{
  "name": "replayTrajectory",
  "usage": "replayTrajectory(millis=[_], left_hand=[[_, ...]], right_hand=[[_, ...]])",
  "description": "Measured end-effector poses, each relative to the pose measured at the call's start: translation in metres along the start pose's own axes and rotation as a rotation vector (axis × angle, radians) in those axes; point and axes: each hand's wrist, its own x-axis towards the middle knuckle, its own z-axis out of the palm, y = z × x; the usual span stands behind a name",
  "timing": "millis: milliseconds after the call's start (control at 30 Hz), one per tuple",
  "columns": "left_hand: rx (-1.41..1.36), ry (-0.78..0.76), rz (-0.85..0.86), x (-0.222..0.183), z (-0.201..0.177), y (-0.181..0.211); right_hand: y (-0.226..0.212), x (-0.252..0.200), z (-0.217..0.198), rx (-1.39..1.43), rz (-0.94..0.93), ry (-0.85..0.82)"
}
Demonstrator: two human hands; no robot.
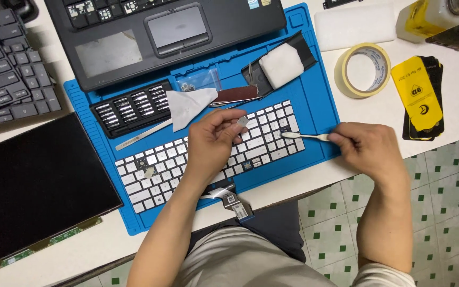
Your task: Cleaning a laptop keyboard frame and individual keys using a toothbrush and tweezers on a repair bench.
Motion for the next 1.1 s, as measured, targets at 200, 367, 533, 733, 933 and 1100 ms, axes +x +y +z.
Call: replayTrajectory(millis=[200, 367, 533, 733, 933, 1100], left_hand=[[0.031, -0.013, -0.008, 0.001, -0.001, 0.002], [0.040, 0.011, -0.036, 0.001, 0.000, 0.002], [-0.043, 0.028, -0.088, 0.002, 0.002, -0.003], [-0.109, 0.027, -0.174, 0.004, 0.003, 0.000], [-0.238, 0.072, -0.270, 0.003, 0.004, 0.010], [-0.371, 0.073, -0.355, 0.001, 0.001, 0.016]], right_hand=[[-0.002, -0.001, 0.000, -0.019, 0.014, 0.091], [0.006, -0.005, 0.002, -0.070, 0.075, 0.073], [0.000, -0.005, -0.001, -0.028, 0.055, -0.019], [-0.005, -0.006, 0.003, -0.011, 0.047, 0.059], [-0.003, -0.007, 0.005, -0.043, 0.084, 0.053], [-0.003, -0.008, 0.002, -0.053, 0.093, -0.020]])
